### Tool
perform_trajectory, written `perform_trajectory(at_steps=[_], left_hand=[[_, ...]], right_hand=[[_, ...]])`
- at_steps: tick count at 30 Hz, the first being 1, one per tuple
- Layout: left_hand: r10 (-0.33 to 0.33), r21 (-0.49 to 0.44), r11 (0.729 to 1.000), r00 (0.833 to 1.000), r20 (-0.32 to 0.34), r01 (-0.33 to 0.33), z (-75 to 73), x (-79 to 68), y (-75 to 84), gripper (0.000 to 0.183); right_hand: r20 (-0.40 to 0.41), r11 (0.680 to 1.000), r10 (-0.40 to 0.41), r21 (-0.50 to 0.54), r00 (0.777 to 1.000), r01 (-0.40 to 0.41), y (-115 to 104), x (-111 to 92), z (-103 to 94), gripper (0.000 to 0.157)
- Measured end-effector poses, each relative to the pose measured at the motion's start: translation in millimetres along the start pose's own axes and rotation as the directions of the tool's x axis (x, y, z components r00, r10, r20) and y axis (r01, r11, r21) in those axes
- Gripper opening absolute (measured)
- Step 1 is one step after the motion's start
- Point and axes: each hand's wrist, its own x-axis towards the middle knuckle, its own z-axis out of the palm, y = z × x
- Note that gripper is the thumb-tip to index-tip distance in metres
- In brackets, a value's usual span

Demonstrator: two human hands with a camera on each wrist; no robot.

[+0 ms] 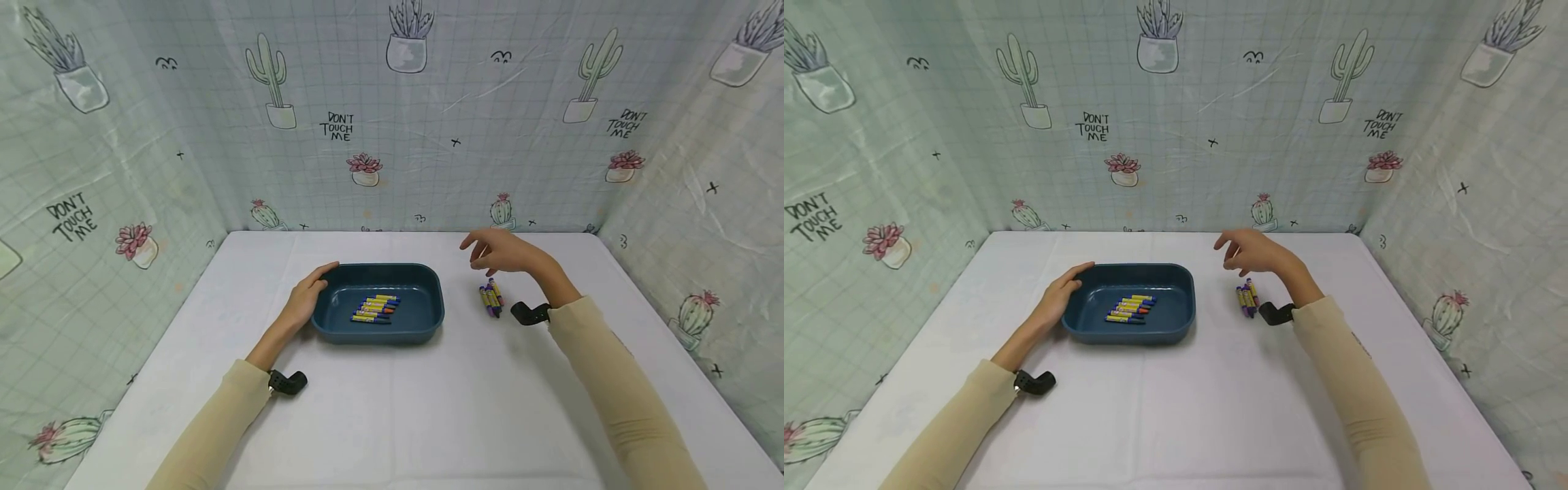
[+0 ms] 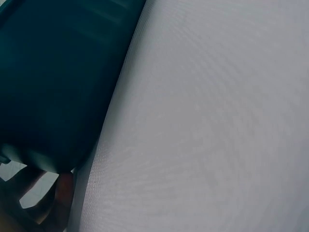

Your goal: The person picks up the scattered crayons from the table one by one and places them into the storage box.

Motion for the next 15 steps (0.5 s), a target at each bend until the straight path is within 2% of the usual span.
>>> perform_trajectory(at_steps=[15], left_hand=[[-0.001, -0.029, 1.0, 1.0, 0.013, 0.001, -1.0, 2.6, -1.5, 0.045]], right_hand=[[0.035, 0.989, 0.141, 0.03, 0.989, -0.142, 58, -14, 6.5, 0.046]])
